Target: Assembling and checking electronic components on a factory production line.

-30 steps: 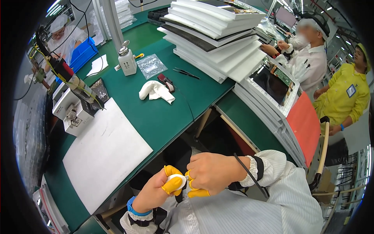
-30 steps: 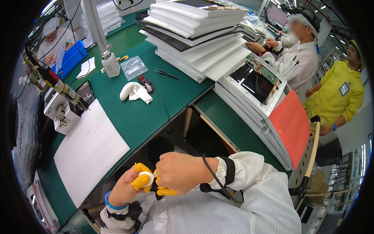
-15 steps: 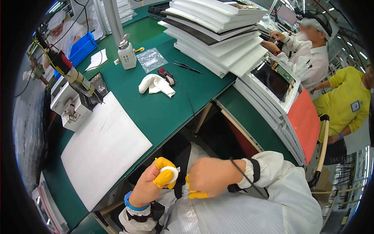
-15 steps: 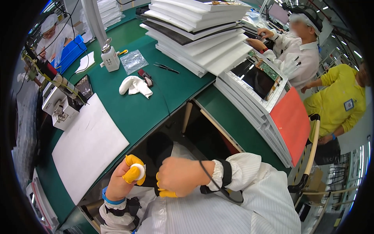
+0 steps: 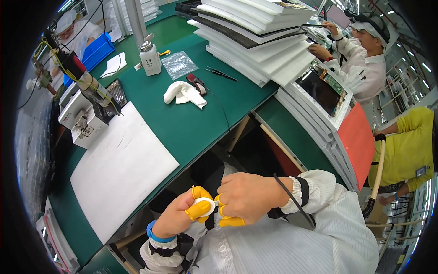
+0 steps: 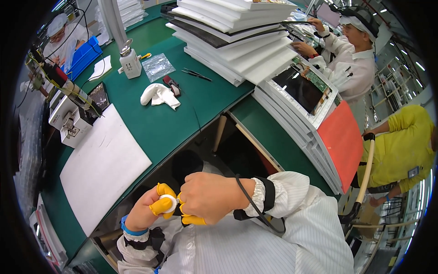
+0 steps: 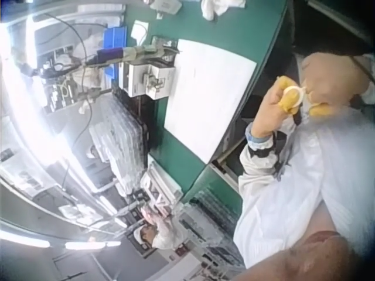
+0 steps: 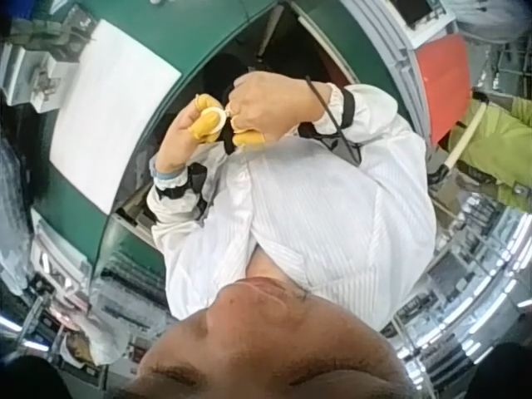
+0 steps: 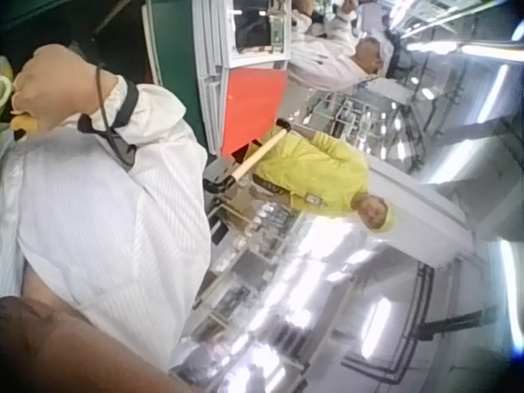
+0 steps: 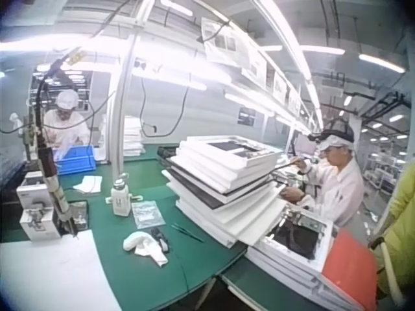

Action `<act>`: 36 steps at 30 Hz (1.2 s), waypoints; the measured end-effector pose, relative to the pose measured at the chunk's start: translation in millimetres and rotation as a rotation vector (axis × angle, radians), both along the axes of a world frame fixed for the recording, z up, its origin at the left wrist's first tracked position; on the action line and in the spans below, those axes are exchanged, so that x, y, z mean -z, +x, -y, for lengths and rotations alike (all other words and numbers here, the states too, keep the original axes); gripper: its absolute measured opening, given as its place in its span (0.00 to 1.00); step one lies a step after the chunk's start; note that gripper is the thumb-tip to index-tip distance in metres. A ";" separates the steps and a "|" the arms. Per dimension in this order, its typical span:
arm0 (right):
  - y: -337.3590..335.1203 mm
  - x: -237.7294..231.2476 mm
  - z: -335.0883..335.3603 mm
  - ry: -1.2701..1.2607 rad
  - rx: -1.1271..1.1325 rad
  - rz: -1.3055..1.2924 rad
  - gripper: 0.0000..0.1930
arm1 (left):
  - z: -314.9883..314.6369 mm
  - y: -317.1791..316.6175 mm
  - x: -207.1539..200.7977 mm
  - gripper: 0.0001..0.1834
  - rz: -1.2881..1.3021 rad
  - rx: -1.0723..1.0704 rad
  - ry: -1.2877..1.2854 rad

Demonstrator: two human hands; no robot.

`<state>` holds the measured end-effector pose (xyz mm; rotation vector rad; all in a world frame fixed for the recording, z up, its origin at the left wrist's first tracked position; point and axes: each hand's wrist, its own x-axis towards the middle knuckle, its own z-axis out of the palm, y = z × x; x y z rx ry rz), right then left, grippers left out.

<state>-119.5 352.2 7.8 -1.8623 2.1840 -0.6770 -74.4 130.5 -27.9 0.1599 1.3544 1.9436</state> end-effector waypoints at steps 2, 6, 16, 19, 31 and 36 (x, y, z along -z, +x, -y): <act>-0.1 0.9 0.3 0.003 -0.006 0.002 0.10 | -0.3 0.2 -0.6 0.11 -0.013 0.000 0.005; 2.7 0.4 2.4 0.019 -0.006 0.039 0.10 | 0.0 1.7 1.0 0.11 -0.005 0.004 -0.002; 9.7 3.5 5.3 0.117 -0.016 0.093 0.13 | -5.0 1.6 17.3 0.11 -0.064 0.010 0.023; 13.1 3.6 7.3 0.163 -0.028 0.186 0.15 | -13.1 4.4 14.6 0.10 -0.222 -0.032 -0.010; 29.9 25.7 17.3 -0.321 0.204 0.450 0.15 | -36.6 29.7 25.7 0.15 -0.131 -0.559 0.212; 30.3 28.5 22.5 -0.191 0.056 0.550 0.14 | -33.0 33.3 24.0 0.14 -0.396 -0.527 -0.070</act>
